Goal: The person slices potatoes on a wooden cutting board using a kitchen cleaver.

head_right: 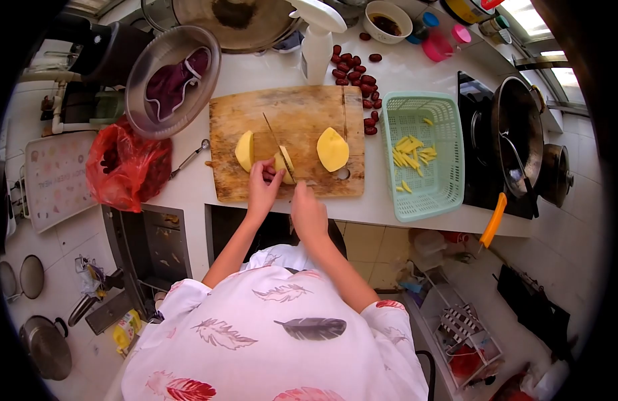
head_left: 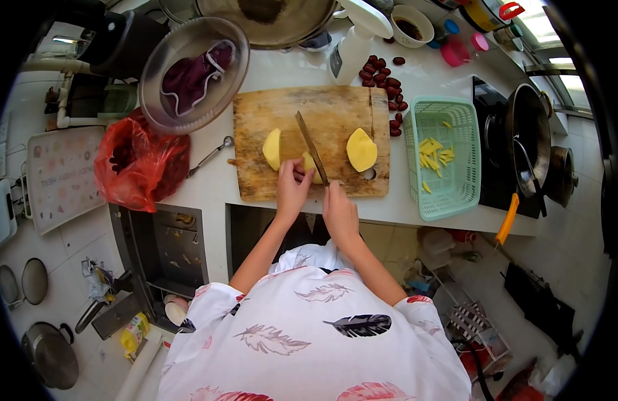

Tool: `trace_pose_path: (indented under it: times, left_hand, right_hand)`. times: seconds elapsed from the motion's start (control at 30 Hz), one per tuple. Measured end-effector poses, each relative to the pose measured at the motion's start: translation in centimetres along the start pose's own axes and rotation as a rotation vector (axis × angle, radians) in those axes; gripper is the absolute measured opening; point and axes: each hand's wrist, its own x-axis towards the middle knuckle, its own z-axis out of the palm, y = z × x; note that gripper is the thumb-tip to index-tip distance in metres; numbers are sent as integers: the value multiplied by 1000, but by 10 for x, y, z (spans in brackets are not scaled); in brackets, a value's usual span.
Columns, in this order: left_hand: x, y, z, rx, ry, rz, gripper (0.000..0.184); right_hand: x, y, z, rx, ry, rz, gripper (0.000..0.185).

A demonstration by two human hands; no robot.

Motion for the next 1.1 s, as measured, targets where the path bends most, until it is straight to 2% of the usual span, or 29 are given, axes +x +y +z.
trace_pose_path:
  times: [0.1, 0.3, 0.37, 1.1]
  left_hand:
    - [-1, -4, 1, -41, 9, 7, 29]
    - [-2, -4, -1, -97, -8, 21, 28]
    - [-3, -5, -1, -98, -17, 2, 28]
    - [-4, -5, -1, -108, -6, -5, 28]
  right_hand:
    - [8, 2, -8, -12, 20, -56, 10]
    - [-15, 14, -30, 19, -8, 40, 8]
    - [-20, 5, -34, 37, 57, 13, 8]
    - [-39, -24, -29, 28, -24, 42, 7]
